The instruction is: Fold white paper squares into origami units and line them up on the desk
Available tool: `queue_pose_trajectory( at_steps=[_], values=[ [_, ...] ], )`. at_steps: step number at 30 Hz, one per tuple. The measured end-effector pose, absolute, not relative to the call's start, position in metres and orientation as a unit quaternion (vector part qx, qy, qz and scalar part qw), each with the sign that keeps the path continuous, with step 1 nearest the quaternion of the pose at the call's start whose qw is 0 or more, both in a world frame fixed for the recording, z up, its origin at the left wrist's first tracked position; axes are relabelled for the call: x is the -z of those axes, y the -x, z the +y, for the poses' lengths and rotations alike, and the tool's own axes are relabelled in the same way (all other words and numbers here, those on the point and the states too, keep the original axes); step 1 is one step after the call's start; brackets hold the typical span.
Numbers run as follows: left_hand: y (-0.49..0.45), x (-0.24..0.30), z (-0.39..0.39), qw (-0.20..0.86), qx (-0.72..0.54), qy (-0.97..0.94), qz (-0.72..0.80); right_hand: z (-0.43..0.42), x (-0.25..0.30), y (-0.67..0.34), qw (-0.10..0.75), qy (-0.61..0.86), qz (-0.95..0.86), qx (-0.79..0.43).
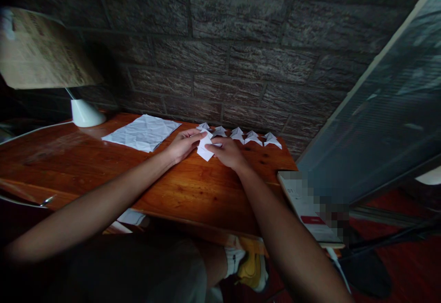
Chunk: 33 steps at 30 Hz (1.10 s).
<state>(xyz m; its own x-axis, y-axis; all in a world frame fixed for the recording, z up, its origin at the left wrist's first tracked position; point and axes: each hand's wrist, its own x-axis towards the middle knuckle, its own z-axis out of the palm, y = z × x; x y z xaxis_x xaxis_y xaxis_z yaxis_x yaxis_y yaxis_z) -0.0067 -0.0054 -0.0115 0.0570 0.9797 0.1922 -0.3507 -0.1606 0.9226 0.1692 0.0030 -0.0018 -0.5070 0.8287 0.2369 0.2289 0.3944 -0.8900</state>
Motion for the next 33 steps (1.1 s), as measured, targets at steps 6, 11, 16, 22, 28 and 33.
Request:
queue_pose_trajectory(
  at_steps=[6, 11, 16, 22, 28, 33],
  values=[
    [0.005, 0.007, -0.013, 0.582, -0.578, -0.481, 0.310, 0.004, -0.001, -0.171, 0.382, 0.355, -0.726, -0.448],
    [0.003, 0.004, -0.015, 0.591, -0.588, -0.445, 0.326, 0.004, -0.003, -0.172, 0.396, 0.365, -0.710, -0.454],
    [0.002, 0.004, -0.014, 0.579, -0.600, -0.443, 0.331, 0.005, 0.003, -0.172, 0.378, 0.367, -0.730, -0.435],
    [0.001, 0.001, -0.014, 0.497, -0.632, -0.483, 0.347, 0.002, -0.002, -0.169, 0.387, 0.365, -0.724, -0.439],
    [0.003, 0.006, -0.013, 0.516, -0.613, -0.498, 0.331, 0.002, -0.003, -0.169, 0.394, 0.371, -0.709, -0.452],
    [0.003, 0.008, -0.011, 0.524, -0.628, -0.481, 0.316, 0.004, -0.002, -0.170, 0.397, 0.378, -0.705, -0.451]
  ],
)
